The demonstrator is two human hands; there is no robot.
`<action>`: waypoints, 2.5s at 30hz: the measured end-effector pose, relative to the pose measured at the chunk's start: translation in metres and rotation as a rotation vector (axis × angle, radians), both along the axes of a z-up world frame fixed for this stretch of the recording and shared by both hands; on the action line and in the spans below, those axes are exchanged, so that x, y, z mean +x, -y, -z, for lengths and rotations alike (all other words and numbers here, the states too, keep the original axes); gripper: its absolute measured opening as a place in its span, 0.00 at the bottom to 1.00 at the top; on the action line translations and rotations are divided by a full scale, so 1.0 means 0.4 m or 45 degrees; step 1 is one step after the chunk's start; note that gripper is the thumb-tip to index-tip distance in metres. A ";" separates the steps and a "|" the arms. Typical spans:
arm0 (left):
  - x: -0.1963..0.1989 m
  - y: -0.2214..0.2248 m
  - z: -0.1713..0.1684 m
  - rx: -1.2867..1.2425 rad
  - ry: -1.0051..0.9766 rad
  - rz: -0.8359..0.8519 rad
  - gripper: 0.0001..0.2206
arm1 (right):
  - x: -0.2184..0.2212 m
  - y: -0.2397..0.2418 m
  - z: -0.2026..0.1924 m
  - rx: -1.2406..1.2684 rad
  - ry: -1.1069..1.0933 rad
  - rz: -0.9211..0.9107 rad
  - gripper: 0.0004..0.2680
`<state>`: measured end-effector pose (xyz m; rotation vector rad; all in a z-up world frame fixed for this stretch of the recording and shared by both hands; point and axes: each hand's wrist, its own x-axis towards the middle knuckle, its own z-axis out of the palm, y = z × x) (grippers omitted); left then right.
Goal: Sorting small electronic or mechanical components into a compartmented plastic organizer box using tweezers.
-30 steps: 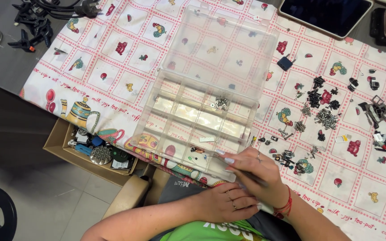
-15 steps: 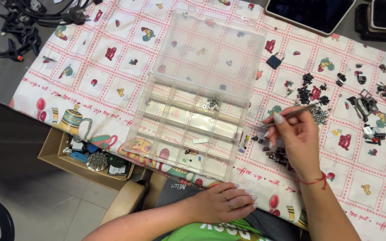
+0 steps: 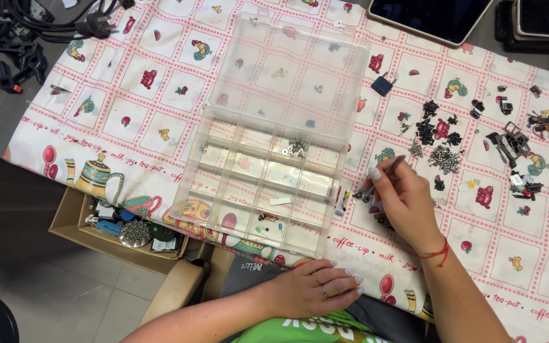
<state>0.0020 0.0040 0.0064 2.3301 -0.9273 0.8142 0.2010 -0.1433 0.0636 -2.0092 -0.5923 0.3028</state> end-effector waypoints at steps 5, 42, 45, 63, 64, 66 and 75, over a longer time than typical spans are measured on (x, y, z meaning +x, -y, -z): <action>0.000 0.001 0.002 0.008 0.015 -0.021 0.07 | -0.004 -0.006 0.000 -0.020 0.018 -0.051 0.06; 0.000 0.004 0.002 -0.080 0.040 -0.026 0.06 | -0.099 -0.055 -0.012 0.255 0.422 -0.303 0.03; 0.002 0.002 0.000 -0.066 0.044 -0.026 0.06 | -0.104 -0.078 -0.025 0.258 0.649 -0.426 0.05; -0.007 -0.002 0.003 -0.015 0.047 -0.081 0.07 | -0.075 -0.071 -0.083 0.074 0.402 -0.454 0.02; -0.008 -0.001 0.004 -0.016 0.046 -0.083 0.07 | -0.066 -0.071 -0.090 0.074 0.401 -0.456 0.02; -0.010 -0.002 0.006 0.010 0.040 -0.094 0.07 | -0.047 -0.076 -0.104 -0.035 0.378 -0.714 0.03; -0.008 -0.002 0.013 0.027 0.063 -0.089 0.07 | 0.006 -0.107 -0.145 -0.292 0.319 -1.070 0.04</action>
